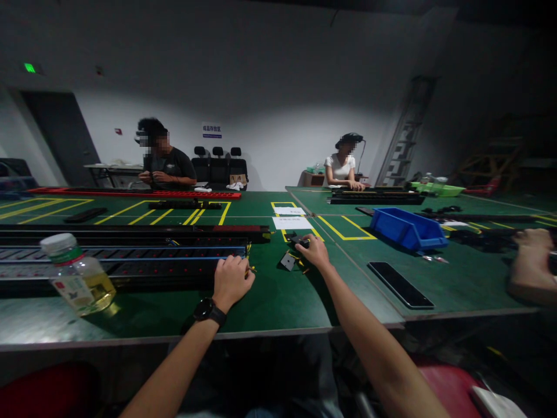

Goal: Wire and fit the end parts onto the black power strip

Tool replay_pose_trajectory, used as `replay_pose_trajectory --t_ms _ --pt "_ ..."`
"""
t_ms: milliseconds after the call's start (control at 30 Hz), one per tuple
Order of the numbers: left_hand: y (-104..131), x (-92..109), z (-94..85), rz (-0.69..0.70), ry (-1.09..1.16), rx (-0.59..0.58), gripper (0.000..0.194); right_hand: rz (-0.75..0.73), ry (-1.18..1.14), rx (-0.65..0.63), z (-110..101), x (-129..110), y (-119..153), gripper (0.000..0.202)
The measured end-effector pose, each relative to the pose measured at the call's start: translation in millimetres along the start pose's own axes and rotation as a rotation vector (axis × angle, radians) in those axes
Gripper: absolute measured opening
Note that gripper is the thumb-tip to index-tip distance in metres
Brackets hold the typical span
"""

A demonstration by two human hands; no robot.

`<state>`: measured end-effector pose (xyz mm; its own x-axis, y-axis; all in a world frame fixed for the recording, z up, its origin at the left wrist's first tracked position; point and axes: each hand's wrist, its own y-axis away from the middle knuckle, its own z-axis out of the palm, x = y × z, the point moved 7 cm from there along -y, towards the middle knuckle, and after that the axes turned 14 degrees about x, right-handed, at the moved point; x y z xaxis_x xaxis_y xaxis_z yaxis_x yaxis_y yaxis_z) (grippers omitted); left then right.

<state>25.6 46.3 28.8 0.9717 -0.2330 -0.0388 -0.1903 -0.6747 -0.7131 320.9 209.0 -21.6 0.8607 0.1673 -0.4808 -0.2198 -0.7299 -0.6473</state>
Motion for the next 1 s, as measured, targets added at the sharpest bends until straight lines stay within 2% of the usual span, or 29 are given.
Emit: replay_pose_trajectory --t_ms 100,233,333,467,700,867,1000 --pt "0.3 -0.4 0.5 0.000 -0.003 0.000 0.014 -0.051 -0.055 -0.017 -13.4 -19.8 2.1 0.030" --pt "0.5 0.1 -0.5 0.000 0.002 -0.002 0.013 -0.287 -0.154 -0.222 -15.5 -62.7 21.6 0.034" --pt "0.3 0.4 -1.7 -0.004 0.011 0.003 0.014 -0.392 -0.118 -0.290 -13.5 -79.9 36.3 0.042" --pt "0.2 0.5 -2.3 0.002 0.016 0.013 0.014 -0.398 -0.084 -0.290 -12.3 -80.9 41.2 0.054" --pt "0.2 0.1 -1.7 0.004 0.021 0.017 0.014 -0.459 -0.116 -0.368 -13.7 -88.4 45.4 0.062" --pt "-0.4 0.2 -1.0 -0.004 0.026 0.019 0.013 -0.477 -0.140 -0.395 -14.5 -97.1 48.7 0.055" --pt "0.1 -0.1 0.2 0.005 0.007 0.024 0.013 -0.472 -0.173 -0.346 -16.4 -98.3 46.6 0.054"
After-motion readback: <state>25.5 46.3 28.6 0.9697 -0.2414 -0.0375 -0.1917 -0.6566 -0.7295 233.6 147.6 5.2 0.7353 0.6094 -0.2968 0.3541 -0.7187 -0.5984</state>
